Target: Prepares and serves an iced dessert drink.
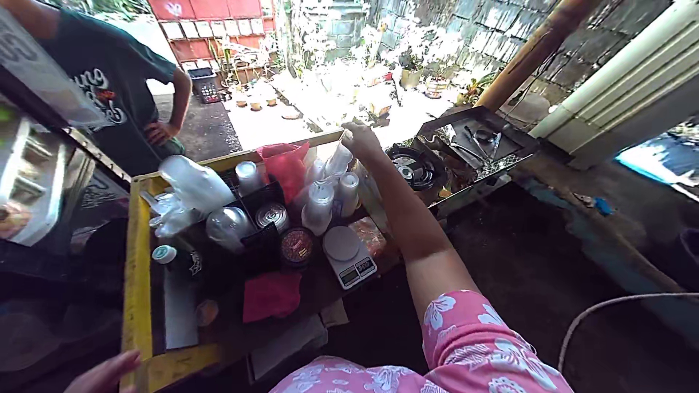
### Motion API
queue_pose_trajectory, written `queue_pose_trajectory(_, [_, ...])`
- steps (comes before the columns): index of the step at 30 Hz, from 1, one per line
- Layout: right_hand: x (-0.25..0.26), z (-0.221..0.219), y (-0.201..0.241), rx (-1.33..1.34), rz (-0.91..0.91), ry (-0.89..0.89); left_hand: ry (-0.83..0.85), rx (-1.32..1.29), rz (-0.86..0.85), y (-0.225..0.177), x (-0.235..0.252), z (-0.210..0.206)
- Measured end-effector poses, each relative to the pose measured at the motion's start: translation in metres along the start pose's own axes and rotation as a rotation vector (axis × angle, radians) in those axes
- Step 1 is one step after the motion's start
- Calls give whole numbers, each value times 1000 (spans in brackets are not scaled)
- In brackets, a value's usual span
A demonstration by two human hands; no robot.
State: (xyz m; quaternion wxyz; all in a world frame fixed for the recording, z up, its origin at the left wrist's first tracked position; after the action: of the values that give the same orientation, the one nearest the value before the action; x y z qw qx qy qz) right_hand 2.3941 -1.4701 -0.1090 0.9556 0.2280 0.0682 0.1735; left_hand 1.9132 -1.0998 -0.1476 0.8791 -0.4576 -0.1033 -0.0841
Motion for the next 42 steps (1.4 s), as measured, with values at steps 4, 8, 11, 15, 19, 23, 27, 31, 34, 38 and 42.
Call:
queue_pose_trajectory(4, [-12, 12, -10, 147, 26, -106, 28, 67, -91, -8, 57, -23])
queue_pose_trajectory(8, [-74, 19, 4, 675, 219, -469, -103, 115, -186, -24, 86, -35])
queue_pose_trajectory(11, [-143, -36, 83, 1247, 423, -214, -187, 42, -160, -25, 79, -39])
queue_pose_trajectory(15, [-247, -167, 217, 1703, 483, 644, -217, -250, -153, -20, 37, -50])
queue_pose_trajectory(19, [-319, -256, 298, 1691, 543, 1362, -425, -609, -279, -18, -47, -36])
queue_pose_trajectory(23, [-372, -319, 362, 1441, 505, 1691, -609, -536, -131, -15, -171, 2])
queue_pose_trajectory(27, [-429, -388, 441, 989, 523, 1699, -844, -385, 44, -10, -317, 50])
queue_pose_trajectory(31, [-487, -462, 523, 790, 563, 1738, -1110, -148, 263, -10, -465, 78])
queue_pose_trajectory(34, [-525, -497, 588, 680, 675, 1782, -1309, -54, 424, -19, -549, 85])
queue_pose_trajectory(38, [-556, -537, 675, 554, 861, 1803, -1527, -3, 441, -22, -621, 97])
queue_pose_trajectory(42, [-577, -581, 785, 443, 1139, 1772, -1721, 87, 447, -11, -670, 115])
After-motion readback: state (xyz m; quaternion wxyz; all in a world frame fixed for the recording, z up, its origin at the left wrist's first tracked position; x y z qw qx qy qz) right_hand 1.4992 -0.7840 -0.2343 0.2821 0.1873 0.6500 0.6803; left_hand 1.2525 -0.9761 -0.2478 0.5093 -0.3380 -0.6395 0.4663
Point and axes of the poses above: each hand's wrist, its own x-axis towards the middle knuckle, its own z-axis out of the back of the hand, y = z × x, the point moved 4 cm from there along x, towards the middle knuckle, and after that the axes turned 12 degrees about y, right-handed, at the moved point
